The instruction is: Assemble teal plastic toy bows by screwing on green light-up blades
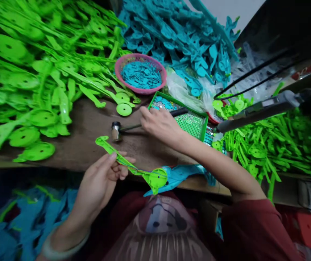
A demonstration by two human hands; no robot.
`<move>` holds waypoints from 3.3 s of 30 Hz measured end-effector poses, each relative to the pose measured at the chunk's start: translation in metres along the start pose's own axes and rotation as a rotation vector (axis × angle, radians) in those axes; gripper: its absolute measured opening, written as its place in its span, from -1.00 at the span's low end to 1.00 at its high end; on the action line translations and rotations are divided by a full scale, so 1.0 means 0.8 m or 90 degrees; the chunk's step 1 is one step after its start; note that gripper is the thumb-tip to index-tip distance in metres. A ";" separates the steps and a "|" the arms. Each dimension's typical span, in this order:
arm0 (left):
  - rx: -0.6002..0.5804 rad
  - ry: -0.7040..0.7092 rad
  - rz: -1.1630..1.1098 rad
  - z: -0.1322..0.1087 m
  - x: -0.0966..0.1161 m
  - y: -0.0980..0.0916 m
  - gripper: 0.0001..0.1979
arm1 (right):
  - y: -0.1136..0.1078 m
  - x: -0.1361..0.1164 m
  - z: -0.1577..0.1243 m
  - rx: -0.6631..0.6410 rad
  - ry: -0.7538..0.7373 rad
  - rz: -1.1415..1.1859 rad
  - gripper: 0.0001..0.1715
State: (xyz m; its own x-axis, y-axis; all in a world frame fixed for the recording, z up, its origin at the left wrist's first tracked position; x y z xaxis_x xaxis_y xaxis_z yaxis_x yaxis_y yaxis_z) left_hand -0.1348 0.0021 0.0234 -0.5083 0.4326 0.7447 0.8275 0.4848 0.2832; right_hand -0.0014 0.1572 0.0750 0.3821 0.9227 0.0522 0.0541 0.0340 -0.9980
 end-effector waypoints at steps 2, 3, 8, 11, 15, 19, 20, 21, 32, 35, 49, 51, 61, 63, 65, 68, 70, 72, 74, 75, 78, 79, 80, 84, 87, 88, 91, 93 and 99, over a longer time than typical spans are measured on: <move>-0.013 0.007 0.012 0.001 0.001 0.005 -0.68 | 0.000 0.015 0.001 0.018 0.043 0.030 -0.62; -0.017 0.014 0.014 0.001 0.003 0.007 -0.69 | -0.001 0.017 -0.004 0.035 0.058 0.065 -0.65; -0.002 0.044 0.045 -0.011 0.011 0.003 -0.60 | -0.005 -0.025 -0.089 0.117 0.080 0.511 -0.61; 0.004 0.003 0.079 -0.013 0.003 0.000 -0.56 | 0.004 -0.054 -0.147 0.020 0.155 0.703 -0.44; -0.037 -0.054 0.104 -0.002 -0.019 0.006 -0.62 | 0.010 -0.042 -0.151 0.059 0.174 0.410 -0.61; -0.055 -0.046 0.086 0.004 -0.025 0.011 -0.61 | 0.012 -0.026 -0.069 0.081 -0.139 0.066 -0.50; -0.053 -0.037 0.081 0.003 -0.024 0.011 -0.60 | 0.015 -0.025 -0.044 0.065 -0.217 0.025 -0.49; -0.050 -0.030 0.075 0.001 -0.023 0.010 -0.58 | 0.018 -0.025 -0.020 0.042 -0.277 -0.008 -0.49; 0.018 0.055 -0.037 0.003 0.001 -0.018 -0.70 | 0.010 0.005 0.068 0.036 -0.117 0.053 -0.62; 0.003 0.077 -0.015 0.006 0.013 -0.016 -0.73 | -0.011 -0.011 0.011 0.091 -0.011 0.340 -0.55; 0.015 0.024 0.048 -0.006 -0.009 0.030 -0.67 | 0.011 -0.071 -0.200 0.108 0.239 0.707 -0.74; 0.011 -0.010 0.042 -0.006 -0.021 0.033 -0.67 | 0.015 -0.074 -0.202 0.122 0.203 0.667 -0.75; 0.087 -0.070 0.055 -0.007 -0.028 0.019 -0.87 | 0.031 -0.117 -0.203 0.088 0.149 0.557 -0.54; 0.091 -0.080 0.057 0.000 -0.028 0.020 -0.89 | 0.042 -0.117 -0.201 0.122 0.122 0.542 -0.57; 0.088 -0.061 0.058 0.010 -0.026 0.026 -0.88 | 0.054 -0.109 -0.199 0.176 0.117 0.539 -0.73; 0.067 -0.023 0.062 0.025 -0.017 0.038 -0.85 | 0.065 -0.092 -0.197 0.265 0.157 0.535 -0.85; 0.046 -0.020 0.063 0.032 -0.008 0.042 -0.84 | 0.066 -0.085 -0.197 0.310 0.194 0.542 -0.89; 0.023 -0.022 0.071 0.033 0.000 0.043 -0.83 | 0.062 -0.085 -0.197 0.334 0.216 0.573 -0.90; 0.002 -0.024 0.087 0.030 0.005 0.039 -0.82 | 0.058 -0.090 -0.198 0.340 0.235 0.607 -0.89; -0.005 -0.025 0.097 0.028 0.005 0.036 -0.81 | 0.057 -0.093 -0.198 0.337 0.242 0.612 -0.89; -0.007 -0.030 0.122 0.027 0.001 0.027 -0.80 | 0.058 -0.098 -0.197 0.315 0.235 0.568 -0.91; -0.002 -0.032 0.128 0.027 -0.001 0.026 -0.81 | 0.060 -0.099 -0.197 0.303 0.221 0.553 -0.89; 0.003 -0.035 0.134 0.028 -0.004 0.026 -0.81 | 0.061 -0.098 -0.197 0.291 0.208 0.549 -0.86; 0.007 -0.051 0.155 0.035 -0.010 0.033 -0.80 | 0.068 -0.090 -0.199 0.242 0.200 0.602 -0.71; -0.001 -0.059 0.168 0.042 -0.007 0.038 -0.79 | 0.071 -0.084 -0.201 0.235 0.203 0.651 -0.57; -0.002 -0.060 0.174 0.045 -0.005 0.038 -0.79 | 0.071 -0.082 -0.201 0.238 0.201 0.665 -0.53; 0.001 -0.057 0.194 0.049 -0.003 0.039 -0.79 | 0.073 -0.081 -0.200 0.239 0.206 0.691 -0.49; 0.001 -0.055 0.211 0.048 -0.003 0.040 -0.78 | 0.074 -0.081 -0.200 0.236 0.219 0.698 -0.49; -0.014 -0.046 0.258 0.046 0.001 0.039 -0.80 | 0.075 -0.079 -0.200 0.253 0.215 0.715 -0.48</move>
State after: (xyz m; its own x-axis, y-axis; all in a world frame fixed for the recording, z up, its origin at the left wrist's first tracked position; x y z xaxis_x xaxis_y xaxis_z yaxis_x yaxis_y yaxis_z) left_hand -0.1180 0.0455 0.0104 -0.1557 0.6379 0.7543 0.9686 0.2485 -0.0103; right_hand 0.1254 0.0391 0.0181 0.2579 0.3721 -0.8916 -0.7187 -0.5429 -0.4345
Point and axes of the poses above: each hand's wrist, its own z-axis towards the middle knuckle, its own y-axis out of the palm, x = y × z, the point moved 2 cm from there along z, towards the middle knuckle, and after that the axes turned 7 degrees about -y, right-handed, at the moved point
